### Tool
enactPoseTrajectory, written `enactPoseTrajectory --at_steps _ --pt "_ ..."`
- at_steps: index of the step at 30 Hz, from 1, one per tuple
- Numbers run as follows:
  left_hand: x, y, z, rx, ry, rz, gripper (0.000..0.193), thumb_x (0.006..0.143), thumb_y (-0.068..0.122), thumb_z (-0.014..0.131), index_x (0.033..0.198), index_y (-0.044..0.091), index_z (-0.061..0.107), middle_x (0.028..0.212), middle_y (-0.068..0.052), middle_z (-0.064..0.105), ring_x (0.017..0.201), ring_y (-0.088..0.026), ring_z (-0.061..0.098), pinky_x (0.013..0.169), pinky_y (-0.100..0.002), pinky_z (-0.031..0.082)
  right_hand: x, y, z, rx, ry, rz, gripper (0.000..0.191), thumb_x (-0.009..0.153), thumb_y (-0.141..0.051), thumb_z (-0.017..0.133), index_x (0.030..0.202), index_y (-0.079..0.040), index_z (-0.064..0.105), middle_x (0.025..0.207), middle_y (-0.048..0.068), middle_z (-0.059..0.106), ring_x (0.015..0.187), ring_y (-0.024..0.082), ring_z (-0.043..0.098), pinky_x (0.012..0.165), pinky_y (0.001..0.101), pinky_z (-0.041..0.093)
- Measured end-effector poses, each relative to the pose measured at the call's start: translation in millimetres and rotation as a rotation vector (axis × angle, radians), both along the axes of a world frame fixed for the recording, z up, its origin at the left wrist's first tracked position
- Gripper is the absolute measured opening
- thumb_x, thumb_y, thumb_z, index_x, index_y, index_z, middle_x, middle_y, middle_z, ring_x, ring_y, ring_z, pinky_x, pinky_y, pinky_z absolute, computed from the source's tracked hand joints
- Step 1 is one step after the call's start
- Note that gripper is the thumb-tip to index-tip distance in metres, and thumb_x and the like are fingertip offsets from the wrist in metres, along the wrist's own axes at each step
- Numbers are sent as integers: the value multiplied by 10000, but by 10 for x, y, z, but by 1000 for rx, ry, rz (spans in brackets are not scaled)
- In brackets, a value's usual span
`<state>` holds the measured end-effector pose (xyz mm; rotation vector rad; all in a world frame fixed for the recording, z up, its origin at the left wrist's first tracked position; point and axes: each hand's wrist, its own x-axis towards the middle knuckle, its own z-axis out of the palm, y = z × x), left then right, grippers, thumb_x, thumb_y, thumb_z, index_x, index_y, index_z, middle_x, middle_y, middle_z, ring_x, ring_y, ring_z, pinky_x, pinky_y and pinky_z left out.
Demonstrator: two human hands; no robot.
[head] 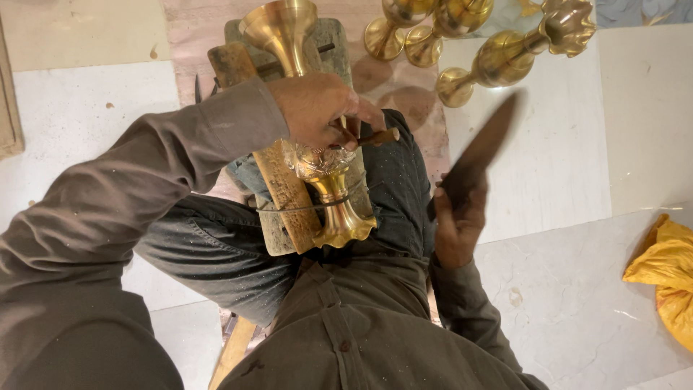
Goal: The person sits cross-legged on the floor with a brass vase clamped to a wooden block in their lap. They hold a small chisel against the vase's embossed surface and strike it with a wooden mallet, working the chisel around the vase to engrave the decorative pattern.
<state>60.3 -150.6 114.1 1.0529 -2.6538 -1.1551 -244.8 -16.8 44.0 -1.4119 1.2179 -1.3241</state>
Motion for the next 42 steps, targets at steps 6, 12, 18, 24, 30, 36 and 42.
enactPoseTrajectory --at_steps 6,12,18,24,30,36,42 --pt "3 6 25 -29 5 23 516 853 116 757 1348 217 647 1005 -45 799 869 -190 769 853 -401 603 45 -38 78 17 -59 13 633 1041 69 565 1604 -80 317 1283 117 614 1190 203 606 1045 346 512" --pt "-2 -1 49 -49 46 19 516 843 163 777 1341 204 649 977 -53 791 821 -206 758 825 -411 610 43 -84 169 -16 12 50 601 1025 89 542 1586 -56 380 1408 127 577 1293 221 568 1150 362 482" --pt "-5 6 18 -50 18 37 522 849 175 774 1353 215 644 1003 -52 797 851 -182 760 850 -402 607 -9 -75 92 -55 215 58 637 1020 83 564 1619 -20 373 1491 137 546 1381 244 555 1166 392 483" --pt "28 22 27 -21 68 27 491 865 156 772 1339 192 651 1066 -70 783 888 -188 774 882 -391 614 -46 -68 9 -152 866 -4 692 958 62 623 1594 -115 416 1244 149 605 1166 254 610 1001 352 536" --pt "66 37 19 89 75 128 501 874 152 769 1355 211 640 1044 -84 775 899 -198 766 848 -406 627 -42 -44 -31 81 -22 -58 664 1042 29 604 1627 -55 301 1285 110 625 1187 186 607 1054 339 510" --pt "38 -2 -42 -84 118 25 525 852 113 778 1355 190 649 1061 -94 778 900 -206 765 873 -422 608 -10 -42 -37 3 -42 -2 641 1073 61 584 1644 -50 315 1270 101 620 1175 173 605 1046 336 515" --pt "20 6 -14 23 39 65 503 864 137 767 1344 235 653 1022 -52 792 852 -180 770 833 -394 630 43 -117 74 -65 565 9 618 999 65 594 1586 -55 442 1208 125 581 1056 188 606 900 311 534"
